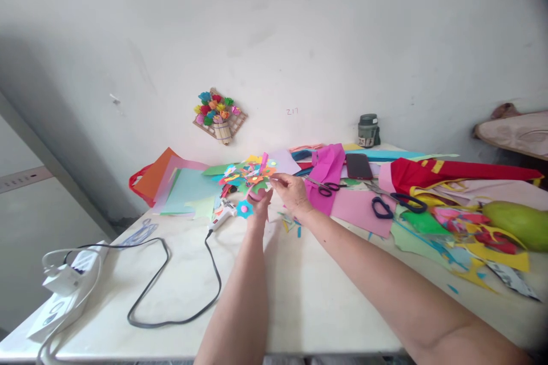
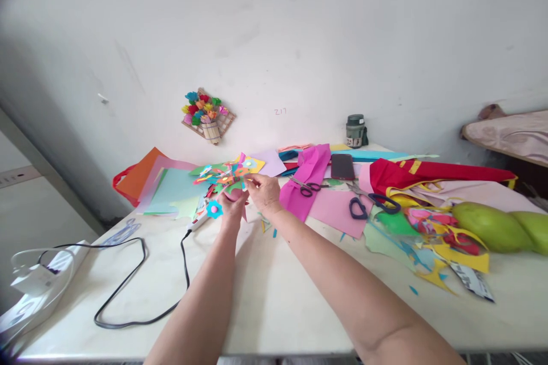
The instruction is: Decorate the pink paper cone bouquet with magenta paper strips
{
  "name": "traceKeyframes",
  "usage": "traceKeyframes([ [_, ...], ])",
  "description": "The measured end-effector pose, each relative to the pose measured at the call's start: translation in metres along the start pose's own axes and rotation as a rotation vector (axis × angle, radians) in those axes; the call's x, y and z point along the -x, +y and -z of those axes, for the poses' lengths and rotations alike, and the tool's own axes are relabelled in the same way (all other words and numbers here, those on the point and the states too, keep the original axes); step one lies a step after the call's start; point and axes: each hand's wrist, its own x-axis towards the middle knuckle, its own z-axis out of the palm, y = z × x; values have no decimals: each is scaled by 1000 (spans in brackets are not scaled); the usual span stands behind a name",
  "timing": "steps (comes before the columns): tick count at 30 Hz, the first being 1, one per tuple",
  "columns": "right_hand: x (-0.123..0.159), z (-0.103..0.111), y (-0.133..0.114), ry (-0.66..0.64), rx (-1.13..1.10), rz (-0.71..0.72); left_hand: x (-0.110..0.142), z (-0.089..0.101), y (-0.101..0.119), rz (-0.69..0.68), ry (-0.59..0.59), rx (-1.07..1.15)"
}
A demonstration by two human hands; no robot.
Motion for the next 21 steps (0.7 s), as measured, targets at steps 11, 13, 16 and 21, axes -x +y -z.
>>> traceKeyframes([
  [11, -4, 2, -2, -57, -6, -135, 5, 3, -1, 39, -164, 0],
  [13, -5, 3, -1, -44, -9, -133, 7, 3, 1, 55, -183, -6],
  [16, -7, 1, 3, -27, -22, -131, 8, 3, 2, 62, -215, -9],
  [21, -8, -4, 9, -16, -87, -99, 7, 3, -1, 69, -284, 16],
])
